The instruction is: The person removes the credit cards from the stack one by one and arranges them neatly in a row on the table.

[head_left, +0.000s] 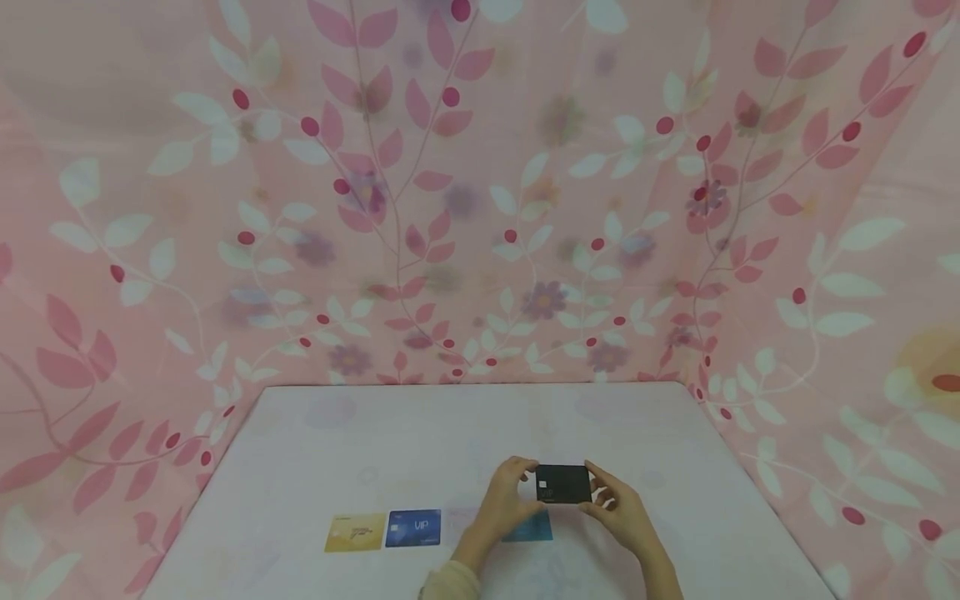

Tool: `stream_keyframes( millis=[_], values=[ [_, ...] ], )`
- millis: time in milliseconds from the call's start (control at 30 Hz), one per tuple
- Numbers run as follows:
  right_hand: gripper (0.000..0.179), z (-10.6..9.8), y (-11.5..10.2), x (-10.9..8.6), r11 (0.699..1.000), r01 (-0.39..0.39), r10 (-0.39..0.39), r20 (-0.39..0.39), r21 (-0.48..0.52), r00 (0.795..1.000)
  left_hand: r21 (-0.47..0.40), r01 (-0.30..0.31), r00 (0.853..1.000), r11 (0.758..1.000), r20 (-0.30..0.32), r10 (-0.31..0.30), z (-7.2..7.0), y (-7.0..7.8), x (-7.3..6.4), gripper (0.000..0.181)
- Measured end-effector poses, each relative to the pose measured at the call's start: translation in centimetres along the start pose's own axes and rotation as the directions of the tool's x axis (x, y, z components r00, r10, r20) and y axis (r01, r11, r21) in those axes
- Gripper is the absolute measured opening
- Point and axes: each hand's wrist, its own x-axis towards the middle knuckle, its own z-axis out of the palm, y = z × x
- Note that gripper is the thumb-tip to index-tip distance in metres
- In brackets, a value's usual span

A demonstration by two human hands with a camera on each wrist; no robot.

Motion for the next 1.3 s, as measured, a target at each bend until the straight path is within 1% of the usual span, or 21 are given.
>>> stream_keyframes(
  millis=[100,333,533,767,900,1000,1100,1167,1267,1300],
  values=[
    [0.065,-0.2,0.2,-0.2,1.0,-0.007,0.007,0.008,-0.009,1.0,0.004,0.006,1.0,1.0,0.017,-0.006,0.2,0.2,0.0,0.054],
    [0.065,-0.7,0.8,-0.6,0.999,-0.051,0.051,0.025,-0.011,0.998,0.022,0.084,0.993,0.996,0.079,-0.085,1.0,0.5,-0.2,0.054],
    [0.065,-0.9,1.7,-1.1,0.997,-0.068,0.07,0.053,-0.031,0.996,0.032,0.11,0.99,0.993,0.086,-0.112,1.8,0.6,-0.8,0.055],
    [0.066,-0.9,2.9,-1.5,0.995,-0.093,0.098,0.098,-0.047,0.99,0.061,0.135,0.986,0.989,0.092,-0.14,3.1,0.3,-1.6,0.056],
    [0.067,-0.8,3.7,-1.9,0.993,-0.095,0.103,0.13,-0.063,0.986,0.054,0.172,0.977,0.984,0.114,-0.177,3.5,0.2,-2.0,0.057],
    [0.068,-0.8,4.0,-2.0,0.994,-0.097,0.105,0.151,-0.057,0.983,0.059,0.206,0.967,0.977,0.138,-0.212,3.7,0.2,-2.3,0.057],
    [0.067,-0.8,4.4,-2.1,0.994,-0.096,0.102,0.16,-0.047,0.982,0.048,0.216,0.963,0.975,0.153,-0.221,3.9,0.2,-2.5,0.057],
    [0.067,-0.7,4.8,-2.1,0.996,-0.082,0.086,0.159,-0.036,0.984,0.012,0.223,0.962,0.975,0.159,-0.222,4.0,0.1,-2.7,0.055],
    [0.066,-0.5,5.5,-2.3,1.0,-0.024,0.026,0.138,-0.014,0.99,-0.026,0.237,0.959,0.971,0.166,-0.23,4.3,-0.2,-2.9,0.054],
    [0.065,-0.5,5.8,-2.3,1.0,0.031,-0.031,0.136,0.002,0.99,-0.029,0.237,0.959,0.971,0.167,-0.229,4.4,-0.3,-3.0,0.054]
  ],
)
